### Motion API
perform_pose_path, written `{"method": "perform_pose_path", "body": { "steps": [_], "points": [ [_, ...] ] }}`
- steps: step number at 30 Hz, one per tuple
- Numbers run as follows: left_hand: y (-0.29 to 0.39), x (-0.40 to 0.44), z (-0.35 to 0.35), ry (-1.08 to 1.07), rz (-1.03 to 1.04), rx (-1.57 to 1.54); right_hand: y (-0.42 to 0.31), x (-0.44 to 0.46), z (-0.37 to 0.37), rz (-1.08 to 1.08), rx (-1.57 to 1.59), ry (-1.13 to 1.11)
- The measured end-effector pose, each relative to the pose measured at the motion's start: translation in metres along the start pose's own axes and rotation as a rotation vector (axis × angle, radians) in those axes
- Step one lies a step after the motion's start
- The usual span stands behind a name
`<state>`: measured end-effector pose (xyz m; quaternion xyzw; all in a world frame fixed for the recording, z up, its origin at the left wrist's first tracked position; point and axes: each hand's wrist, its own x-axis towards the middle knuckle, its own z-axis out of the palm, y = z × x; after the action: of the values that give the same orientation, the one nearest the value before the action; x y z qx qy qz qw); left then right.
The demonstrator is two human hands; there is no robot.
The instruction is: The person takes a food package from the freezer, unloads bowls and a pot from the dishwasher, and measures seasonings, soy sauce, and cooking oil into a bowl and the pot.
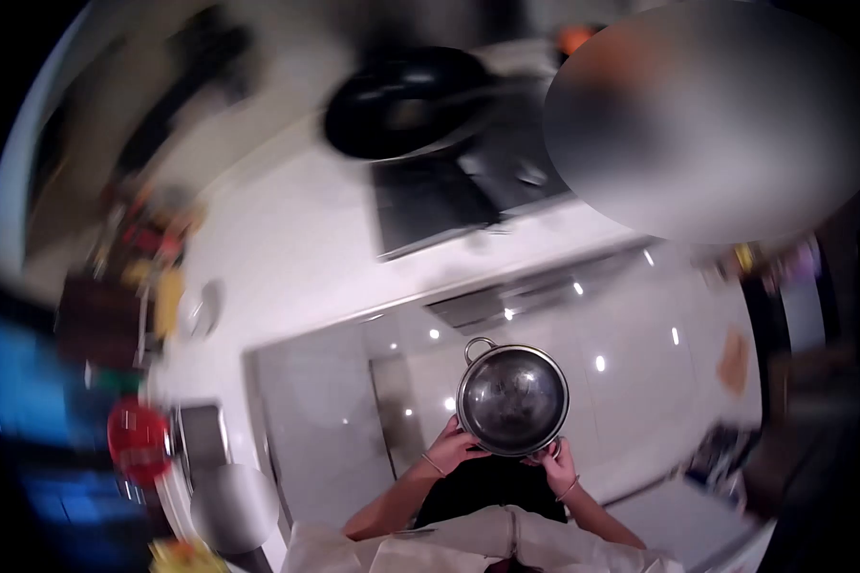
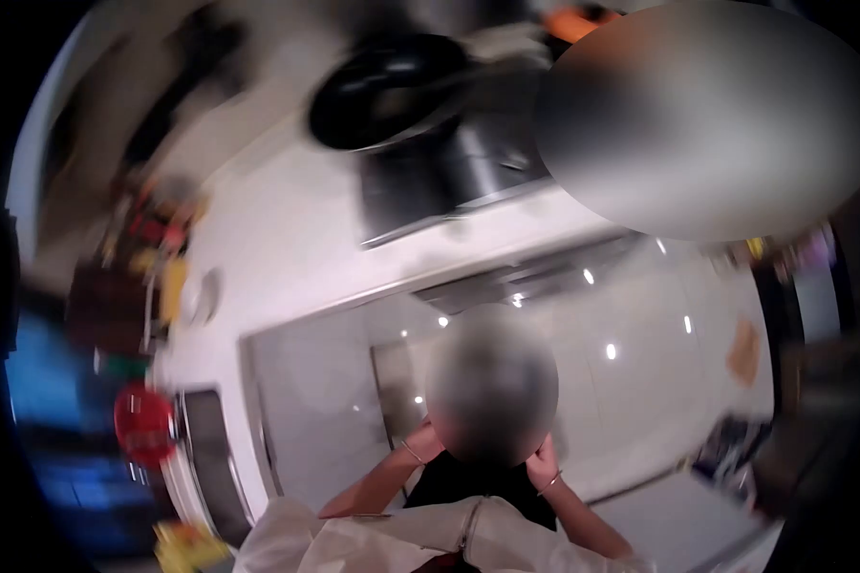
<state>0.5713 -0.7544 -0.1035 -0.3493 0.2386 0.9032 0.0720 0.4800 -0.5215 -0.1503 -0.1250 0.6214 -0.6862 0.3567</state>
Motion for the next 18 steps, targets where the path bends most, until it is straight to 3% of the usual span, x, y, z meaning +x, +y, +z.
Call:
{"method": "perform_pose_path", "body": {
  "steps": [3, 5, 7, 8, 12, 18],
  "points": [
    [0.0, -0.06, 0.01, 0.119, 0.25, -0.118, -0.041, 0.023, 0.021, -0.056, -0.001, -0.272],
    [0.002, -0.103, 0.019, 0.233, 0.416, -0.227, -0.044, 0.036, 0.039, -0.056, -0.061, -0.34],
    [0.002, -0.133, 0.023, 0.315, 0.607, -0.28, -0.107, 0.043, 0.086, 0.127, 0.014, -0.472],
    [0.005, -0.146, 0.019, 0.372, 0.681, -0.301, -0.084, 0.058, 0.097, -0.061, -0.131, -0.447],
    [0.006, -0.21, 0.0, 0.51, 0.96, -0.472, -0.125, 0.046, 0.192, 0.112, -0.038, -0.692],
    [0.037, -0.265, -0.062, 0.641, 1.145, -0.648, -0.108, 0.052, 0.317, 0.035, -0.162, -0.787]
  ]
}}
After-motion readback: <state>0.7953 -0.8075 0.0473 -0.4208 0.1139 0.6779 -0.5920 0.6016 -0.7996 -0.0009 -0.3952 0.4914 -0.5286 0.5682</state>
